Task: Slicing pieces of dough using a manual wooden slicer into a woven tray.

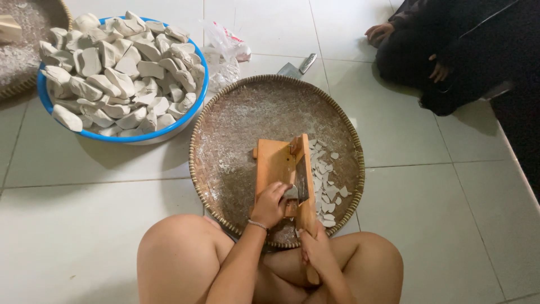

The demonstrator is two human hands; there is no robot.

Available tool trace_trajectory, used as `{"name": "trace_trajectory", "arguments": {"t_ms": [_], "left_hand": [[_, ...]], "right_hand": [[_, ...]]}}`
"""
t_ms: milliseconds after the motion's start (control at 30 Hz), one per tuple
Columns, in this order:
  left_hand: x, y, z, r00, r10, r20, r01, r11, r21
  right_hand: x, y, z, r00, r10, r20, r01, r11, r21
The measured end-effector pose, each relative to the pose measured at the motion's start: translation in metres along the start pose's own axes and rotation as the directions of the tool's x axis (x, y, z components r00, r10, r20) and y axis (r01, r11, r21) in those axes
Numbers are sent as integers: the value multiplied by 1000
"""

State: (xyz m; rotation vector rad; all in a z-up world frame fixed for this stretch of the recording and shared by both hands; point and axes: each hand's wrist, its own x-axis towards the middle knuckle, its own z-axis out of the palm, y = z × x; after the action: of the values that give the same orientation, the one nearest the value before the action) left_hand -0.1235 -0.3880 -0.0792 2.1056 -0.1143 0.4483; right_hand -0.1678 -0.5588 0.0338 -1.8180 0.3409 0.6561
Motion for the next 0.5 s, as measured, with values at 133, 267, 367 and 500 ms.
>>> {"name": "trace_trajectory", "arguments": {"t_ms": [133, 267, 367, 500], "left_hand": [[0, 0, 1, 1000, 1, -18, 0, 999, 43], [-1, -1, 3, 999, 5, -33, -5, 1000, 19], [2, 8, -4, 1000, -28, -12, 28, 1000, 13], [2, 21, -14, 1000, -28, -7, 28, 1000, -10]], "right_hand": [[14, 18, 2, 995, -92, 31, 90, 994, 63], [12, 14, 7, 994, -107, -9, 106, 994, -5], [48, 57, 0, 988, -115, -106, 56, 891, -451], [16, 24, 10, 989, -1, -146, -41, 957, -287]]}}
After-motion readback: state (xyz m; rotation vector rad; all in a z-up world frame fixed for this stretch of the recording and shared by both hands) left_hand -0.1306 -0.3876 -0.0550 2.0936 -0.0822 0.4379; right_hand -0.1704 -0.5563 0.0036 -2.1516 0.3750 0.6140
